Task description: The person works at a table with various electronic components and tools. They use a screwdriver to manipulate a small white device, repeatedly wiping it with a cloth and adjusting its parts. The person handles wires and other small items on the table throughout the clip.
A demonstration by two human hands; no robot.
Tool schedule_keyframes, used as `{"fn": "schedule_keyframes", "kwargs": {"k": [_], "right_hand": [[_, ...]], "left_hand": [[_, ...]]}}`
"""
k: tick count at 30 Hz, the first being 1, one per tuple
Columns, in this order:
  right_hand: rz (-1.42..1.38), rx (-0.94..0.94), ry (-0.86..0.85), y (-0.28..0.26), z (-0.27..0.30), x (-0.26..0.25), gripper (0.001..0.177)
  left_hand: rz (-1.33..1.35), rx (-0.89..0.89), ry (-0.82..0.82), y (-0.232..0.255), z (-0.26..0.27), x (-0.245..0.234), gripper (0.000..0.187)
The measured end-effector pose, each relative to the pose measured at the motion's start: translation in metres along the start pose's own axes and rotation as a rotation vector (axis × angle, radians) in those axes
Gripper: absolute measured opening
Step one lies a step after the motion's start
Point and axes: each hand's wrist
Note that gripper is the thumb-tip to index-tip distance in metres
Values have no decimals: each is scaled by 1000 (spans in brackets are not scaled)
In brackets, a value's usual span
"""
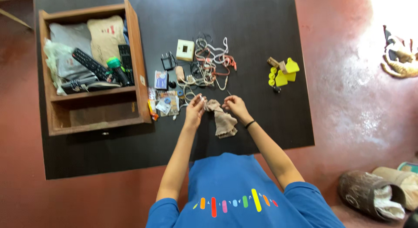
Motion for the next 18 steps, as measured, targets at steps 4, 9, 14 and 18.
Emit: {"fn": "schedule_keyframes", "kwargs": {"k": [4,9,14,18], "right_hand": [[106,-27,40,10,1,-5,18],[249,-31,71,-5,14,0,15],[553,-67,52,-29,25,15,17],[728,-333,67,-33,22,32,17]], "left_hand": [[43,1,13,3,4,-16,41],[108,-21,83,4,3,-30,36],[172,-31,118,2,3,-45,32],[190,-65,128,-4,7,-49,29]]}}
Point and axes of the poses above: each hand's wrist, its own z-axis away from the middle knuckle, its own x-axis out of the palm, y = z × x, and after that the axes turned 6 degrees about z, right-handed
